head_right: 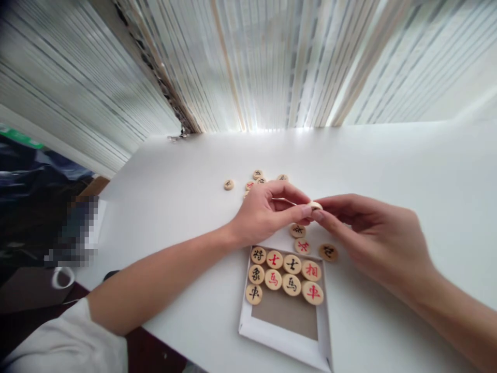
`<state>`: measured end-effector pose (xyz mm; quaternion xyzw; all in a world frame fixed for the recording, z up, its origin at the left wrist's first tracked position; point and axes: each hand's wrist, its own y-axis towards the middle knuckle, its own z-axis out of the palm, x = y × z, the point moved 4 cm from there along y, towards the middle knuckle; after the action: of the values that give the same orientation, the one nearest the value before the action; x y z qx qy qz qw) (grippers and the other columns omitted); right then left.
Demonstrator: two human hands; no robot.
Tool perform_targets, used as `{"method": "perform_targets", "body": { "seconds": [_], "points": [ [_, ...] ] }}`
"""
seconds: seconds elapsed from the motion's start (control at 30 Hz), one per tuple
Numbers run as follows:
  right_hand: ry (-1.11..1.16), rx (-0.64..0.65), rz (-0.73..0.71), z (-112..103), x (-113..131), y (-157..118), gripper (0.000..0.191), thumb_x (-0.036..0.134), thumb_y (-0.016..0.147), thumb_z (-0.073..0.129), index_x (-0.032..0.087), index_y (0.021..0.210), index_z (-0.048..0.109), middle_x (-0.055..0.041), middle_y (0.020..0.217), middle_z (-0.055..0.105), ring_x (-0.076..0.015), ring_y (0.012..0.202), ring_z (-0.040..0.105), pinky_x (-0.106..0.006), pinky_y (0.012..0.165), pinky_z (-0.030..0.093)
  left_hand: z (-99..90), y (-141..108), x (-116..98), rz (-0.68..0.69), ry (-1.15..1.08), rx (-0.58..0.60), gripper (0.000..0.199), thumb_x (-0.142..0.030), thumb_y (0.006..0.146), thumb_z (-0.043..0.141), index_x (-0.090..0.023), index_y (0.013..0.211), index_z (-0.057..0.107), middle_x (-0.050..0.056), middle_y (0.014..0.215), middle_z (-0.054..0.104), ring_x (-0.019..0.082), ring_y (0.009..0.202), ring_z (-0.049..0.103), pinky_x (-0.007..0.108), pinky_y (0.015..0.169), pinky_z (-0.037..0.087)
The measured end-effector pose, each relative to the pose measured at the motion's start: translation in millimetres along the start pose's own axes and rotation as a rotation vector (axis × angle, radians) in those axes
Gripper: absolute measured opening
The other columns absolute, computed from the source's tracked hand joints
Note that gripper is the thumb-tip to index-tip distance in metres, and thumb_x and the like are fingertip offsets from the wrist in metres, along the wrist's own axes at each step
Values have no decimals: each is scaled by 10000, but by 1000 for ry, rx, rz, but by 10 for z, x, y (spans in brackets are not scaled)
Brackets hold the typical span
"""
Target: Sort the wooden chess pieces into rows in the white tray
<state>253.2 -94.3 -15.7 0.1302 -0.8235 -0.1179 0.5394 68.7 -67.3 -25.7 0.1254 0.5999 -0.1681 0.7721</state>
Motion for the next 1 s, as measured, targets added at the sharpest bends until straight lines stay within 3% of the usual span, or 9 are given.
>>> {"method": "perform_targets", "body": {
  "seconds": [0.2,0.4,0.63,0.77,1.0],
  "points": [
    [198,25,99,21,14,51,286,492,816,913,249,957,861,-62,881,857,-244,753,815,-351,673,691,4,11,-82,42,43,34,252,-316,814,903,-153,982,808,81,901,821,222,826,814,384,823,687],
    [318,34,193,18,-29,114,329,469,713,980,224,910,881,-58,796,843,-199,654,763,-283,574,640,-42,23,-95,-42,39,3,246,-252,794,919,-141,996,833,100,914,848,234,842,826,358,811,690],
    [369,136,255,48,-28,128,283,421,735,974,217,911,886,-44,726,810,-160,597,724,-217,507,591,-52,15,-78,10,112,-41,220,-265,788,918,-146,962,856,82,844,834,201,759,794,315,733,663],
    [366,124,248,56,-5,125,262,392,715,989,218,882,889,-35,700,802,-145,563,708,-201,487,587,-35,9,-108,70,163,-24,204,-281,798,911,-148,945,863,80,848,837,188,766,786,293,741,648],
    [365,97,235,65,-10,118,240,378,733,979,235,908,898,-27,713,815,-136,563,714,-187,495,592,-46,6,-119,46,150,-64,233,-282,761,945,-145,932,864,72,867,850,183,802,797,273,781,651]
  ]
}}
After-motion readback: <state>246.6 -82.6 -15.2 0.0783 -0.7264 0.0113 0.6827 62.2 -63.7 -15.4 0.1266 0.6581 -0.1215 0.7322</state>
